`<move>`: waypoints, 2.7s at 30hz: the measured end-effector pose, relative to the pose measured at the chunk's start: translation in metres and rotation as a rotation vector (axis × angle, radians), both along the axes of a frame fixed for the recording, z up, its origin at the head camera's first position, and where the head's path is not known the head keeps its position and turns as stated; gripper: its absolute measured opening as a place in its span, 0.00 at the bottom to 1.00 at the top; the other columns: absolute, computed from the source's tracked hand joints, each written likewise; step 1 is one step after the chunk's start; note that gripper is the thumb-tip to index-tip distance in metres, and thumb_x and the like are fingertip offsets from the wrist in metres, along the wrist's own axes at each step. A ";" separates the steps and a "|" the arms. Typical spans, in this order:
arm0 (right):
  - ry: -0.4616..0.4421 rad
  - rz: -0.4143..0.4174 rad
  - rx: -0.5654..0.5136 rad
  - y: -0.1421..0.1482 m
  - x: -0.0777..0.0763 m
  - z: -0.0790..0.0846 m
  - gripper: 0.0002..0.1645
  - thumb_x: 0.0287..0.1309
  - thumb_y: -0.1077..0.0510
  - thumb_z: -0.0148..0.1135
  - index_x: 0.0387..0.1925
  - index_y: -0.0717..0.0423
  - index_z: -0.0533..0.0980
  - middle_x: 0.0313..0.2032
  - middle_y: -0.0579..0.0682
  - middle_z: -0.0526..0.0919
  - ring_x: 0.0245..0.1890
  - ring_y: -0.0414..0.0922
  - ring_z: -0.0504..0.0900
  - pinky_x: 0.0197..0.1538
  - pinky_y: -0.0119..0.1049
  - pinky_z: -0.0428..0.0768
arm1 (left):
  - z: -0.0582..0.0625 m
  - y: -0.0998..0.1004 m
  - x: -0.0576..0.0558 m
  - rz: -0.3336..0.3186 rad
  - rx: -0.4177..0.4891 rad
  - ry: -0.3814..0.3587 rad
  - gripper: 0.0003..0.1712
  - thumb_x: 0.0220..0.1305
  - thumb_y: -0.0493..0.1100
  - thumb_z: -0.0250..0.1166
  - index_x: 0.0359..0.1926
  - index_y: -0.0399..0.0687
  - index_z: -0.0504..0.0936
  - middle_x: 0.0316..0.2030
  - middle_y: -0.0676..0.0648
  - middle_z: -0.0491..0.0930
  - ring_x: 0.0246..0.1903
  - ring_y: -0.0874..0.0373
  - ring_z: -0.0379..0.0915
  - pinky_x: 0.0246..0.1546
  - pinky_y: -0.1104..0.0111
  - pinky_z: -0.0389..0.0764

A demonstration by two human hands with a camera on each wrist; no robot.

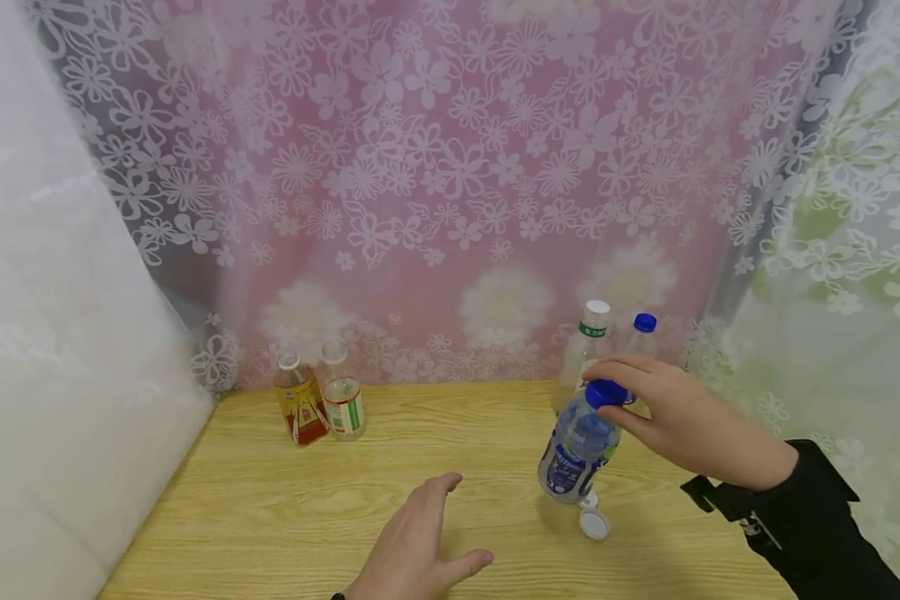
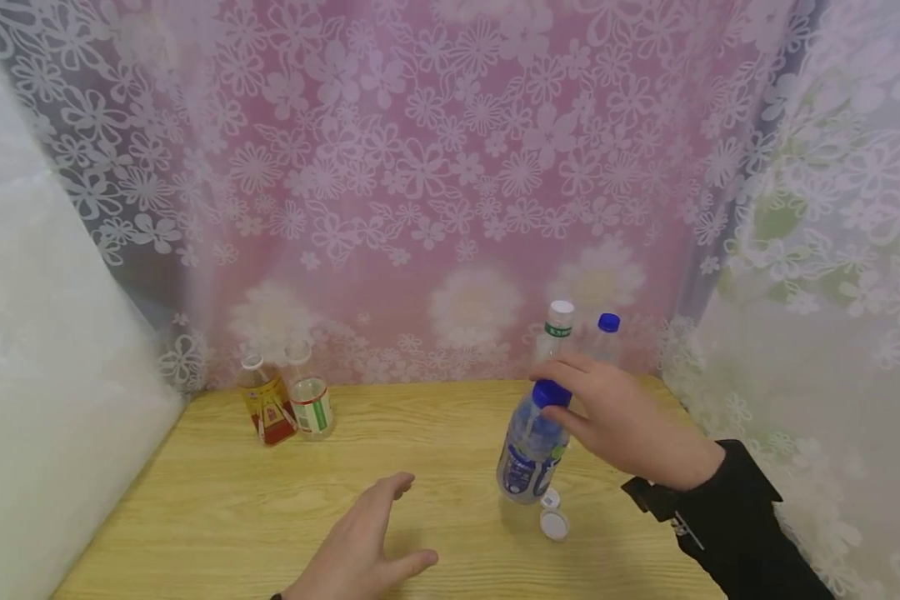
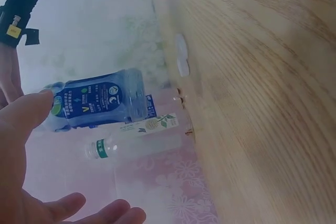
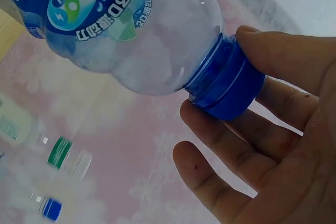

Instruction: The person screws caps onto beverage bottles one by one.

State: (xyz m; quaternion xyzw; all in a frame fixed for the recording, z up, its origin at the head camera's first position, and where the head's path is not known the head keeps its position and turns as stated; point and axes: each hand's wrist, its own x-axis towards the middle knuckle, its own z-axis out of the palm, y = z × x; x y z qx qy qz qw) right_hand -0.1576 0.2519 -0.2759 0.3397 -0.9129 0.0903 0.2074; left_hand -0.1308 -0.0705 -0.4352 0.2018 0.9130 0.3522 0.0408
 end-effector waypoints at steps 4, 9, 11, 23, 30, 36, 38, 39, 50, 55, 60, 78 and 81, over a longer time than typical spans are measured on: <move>-0.022 -0.065 -0.002 0.026 -0.009 0.001 0.29 0.57 0.60 0.73 0.61 0.48 0.76 0.56 0.50 0.82 0.57 0.53 0.80 0.51 0.50 0.82 | -0.002 -0.001 0.000 -0.018 0.000 0.018 0.56 0.54 0.79 0.63 0.71 0.48 0.64 0.65 0.45 0.72 0.64 0.47 0.70 0.56 0.49 0.77; -0.051 -0.111 -0.031 0.056 -0.025 -0.004 0.30 0.58 0.61 0.72 0.62 0.52 0.75 0.59 0.56 0.80 0.61 0.60 0.76 0.54 0.56 0.80 | -0.004 -0.003 -0.001 -0.019 -0.005 0.053 0.54 0.55 0.79 0.63 0.70 0.48 0.65 0.65 0.45 0.72 0.63 0.48 0.71 0.55 0.50 0.78; -0.073 -0.137 -0.035 0.068 -0.031 -0.008 0.30 0.59 0.61 0.71 0.64 0.54 0.74 0.60 0.58 0.79 0.62 0.61 0.75 0.55 0.56 0.79 | -0.004 -0.004 -0.001 -0.019 -0.004 0.059 0.54 0.55 0.79 0.62 0.70 0.48 0.65 0.65 0.45 0.72 0.63 0.48 0.71 0.55 0.50 0.78; -0.202 -0.275 -0.069 0.123 -0.057 -0.031 0.28 0.66 0.62 0.64 0.66 0.57 0.70 0.62 0.64 0.74 0.62 0.65 0.71 0.58 0.59 0.74 | -0.007 -0.009 -0.001 -0.018 -0.008 0.080 0.52 0.56 0.79 0.60 0.69 0.50 0.66 0.63 0.48 0.73 0.60 0.49 0.72 0.50 0.52 0.80; -0.228 -0.324 -0.078 0.144 -0.070 -0.046 0.27 0.68 0.63 0.61 0.66 0.64 0.69 0.61 0.68 0.72 0.60 0.67 0.69 0.58 0.60 0.72 | -0.008 -0.012 -0.002 -0.021 -0.010 0.088 0.49 0.57 0.78 0.61 0.67 0.50 0.68 0.62 0.47 0.74 0.60 0.48 0.73 0.50 0.51 0.79; -0.225 -0.358 -0.065 0.152 -0.084 -0.057 0.27 0.67 0.63 0.62 0.65 0.64 0.70 0.59 0.69 0.74 0.58 0.67 0.72 0.56 0.60 0.73 | -0.009 -0.015 -0.001 -0.015 -0.020 0.096 0.49 0.57 0.78 0.61 0.67 0.49 0.69 0.63 0.46 0.73 0.61 0.47 0.72 0.52 0.51 0.79; -0.221 -0.360 -0.063 0.153 -0.087 -0.060 0.27 0.66 0.63 0.62 0.64 0.64 0.70 0.59 0.69 0.74 0.57 0.67 0.72 0.55 0.60 0.73 | -0.009 -0.015 -0.001 -0.017 -0.021 0.103 0.49 0.58 0.78 0.61 0.67 0.49 0.69 0.62 0.46 0.74 0.60 0.48 0.73 0.51 0.51 0.80; -0.220 -0.360 -0.064 0.152 -0.088 -0.061 0.26 0.66 0.63 0.63 0.64 0.64 0.71 0.59 0.69 0.74 0.57 0.68 0.73 0.55 0.60 0.74 | -0.009 -0.015 -0.001 -0.018 -0.021 0.107 0.49 0.58 0.78 0.61 0.67 0.49 0.69 0.62 0.46 0.74 0.60 0.48 0.73 0.51 0.51 0.80; -0.289 -0.400 -0.099 0.149 -0.094 -0.062 0.33 0.70 0.61 0.59 0.71 0.65 0.62 0.67 0.74 0.64 0.63 0.73 0.64 0.59 0.65 0.69 | -0.011 -0.015 -0.001 -0.018 -0.031 0.123 0.48 0.59 0.77 0.61 0.67 0.49 0.69 0.62 0.47 0.74 0.59 0.50 0.73 0.51 0.53 0.80; -0.295 -0.409 -0.117 0.152 -0.094 -0.063 0.37 0.70 0.60 0.59 0.74 0.64 0.56 0.66 0.73 0.65 0.59 0.70 0.69 0.54 0.62 0.73 | -0.010 -0.014 -0.001 -0.018 -0.034 0.121 0.48 0.59 0.78 0.60 0.67 0.50 0.69 0.63 0.47 0.74 0.61 0.49 0.73 0.52 0.52 0.79; -0.290 -0.403 -0.113 0.153 -0.090 -0.062 0.39 0.70 0.60 0.59 0.75 0.65 0.54 0.66 0.73 0.64 0.59 0.70 0.68 0.55 0.62 0.72 | -0.009 -0.013 -0.003 -0.024 -0.031 0.105 0.48 0.58 0.78 0.60 0.67 0.49 0.69 0.62 0.47 0.73 0.61 0.49 0.72 0.52 0.52 0.79; 0.055 -0.329 0.023 0.096 -0.048 -0.043 0.39 0.59 0.55 0.72 0.70 0.57 0.67 0.67 0.64 0.69 0.64 0.68 0.67 0.60 0.65 0.70 | -0.009 -0.014 -0.001 -0.017 -0.048 0.130 0.47 0.59 0.76 0.61 0.67 0.49 0.69 0.62 0.48 0.74 0.61 0.50 0.72 0.53 0.53 0.79; 0.076 -0.280 0.029 0.081 -0.041 -0.042 0.40 0.58 0.54 0.72 0.70 0.56 0.67 0.67 0.62 0.69 0.64 0.66 0.69 0.59 0.64 0.71 | -0.009 -0.014 0.000 -0.011 -0.046 0.130 0.47 0.59 0.76 0.62 0.67 0.49 0.69 0.62 0.48 0.74 0.61 0.49 0.72 0.53 0.52 0.79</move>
